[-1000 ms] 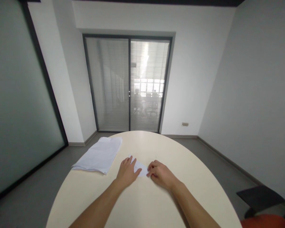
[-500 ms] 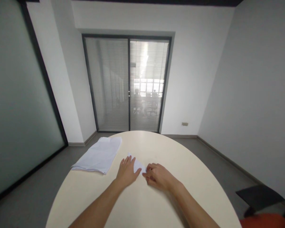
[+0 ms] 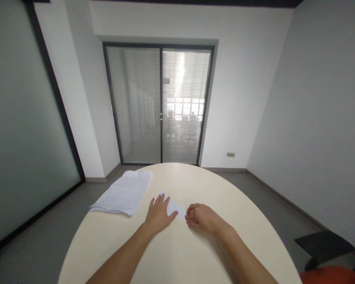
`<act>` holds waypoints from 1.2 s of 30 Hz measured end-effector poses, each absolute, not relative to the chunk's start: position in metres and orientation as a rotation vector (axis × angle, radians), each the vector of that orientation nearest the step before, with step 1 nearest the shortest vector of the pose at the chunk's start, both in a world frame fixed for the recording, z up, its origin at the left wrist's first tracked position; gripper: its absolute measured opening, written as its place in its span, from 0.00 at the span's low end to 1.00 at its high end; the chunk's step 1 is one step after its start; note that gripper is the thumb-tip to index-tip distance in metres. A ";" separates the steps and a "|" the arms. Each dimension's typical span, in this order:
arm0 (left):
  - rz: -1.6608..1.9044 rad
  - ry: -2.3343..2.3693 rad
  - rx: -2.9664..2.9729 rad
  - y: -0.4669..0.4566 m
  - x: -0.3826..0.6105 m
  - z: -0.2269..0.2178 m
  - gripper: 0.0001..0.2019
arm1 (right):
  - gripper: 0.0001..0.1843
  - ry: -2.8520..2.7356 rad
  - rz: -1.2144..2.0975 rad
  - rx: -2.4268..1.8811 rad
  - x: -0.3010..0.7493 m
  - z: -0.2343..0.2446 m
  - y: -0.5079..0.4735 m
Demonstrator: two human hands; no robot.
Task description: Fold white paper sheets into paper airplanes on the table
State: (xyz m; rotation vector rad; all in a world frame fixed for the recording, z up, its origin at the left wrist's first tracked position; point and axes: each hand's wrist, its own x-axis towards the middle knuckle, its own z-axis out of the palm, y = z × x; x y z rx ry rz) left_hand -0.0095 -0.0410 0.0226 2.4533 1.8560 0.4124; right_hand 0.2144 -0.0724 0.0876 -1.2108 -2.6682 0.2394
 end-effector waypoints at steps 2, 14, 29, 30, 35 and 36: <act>0.417 1.848 2.457 -0.042 -0.010 0.024 0.37 | 0.11 -2.657 0.274 -1.219 0.219 0.087 -0.071; 0.473 1.827 2.493 -0.042 -0.010 0.026 0.34 | 0.06 -2.262 0.313 -1.534 0.210 0.062 -0.063; 0.576 1.722 2.501 -0.041 -0.008 0.023 0.32 | 0.10 -1.941 0.601 -1.573 0.221 0.029 -0.042; 0.584 1.712 2.489 -0.040 -0.008 0.023 0.32 | 0.11 -1.934 0.623 -1.571 0.222 0.028 -0.042; 0.700 1.634 2.409 -0.036 -0.008 0.020 0.32 | 0.08 -1.919 0.739 -1.502 0.224 0.025 -0.039; 0.742 1.607 2.393 -0.035 -0.008 0.019 0.32 | 0.08 -1.919 0.760 -1.479 0.224 0.025 -0.039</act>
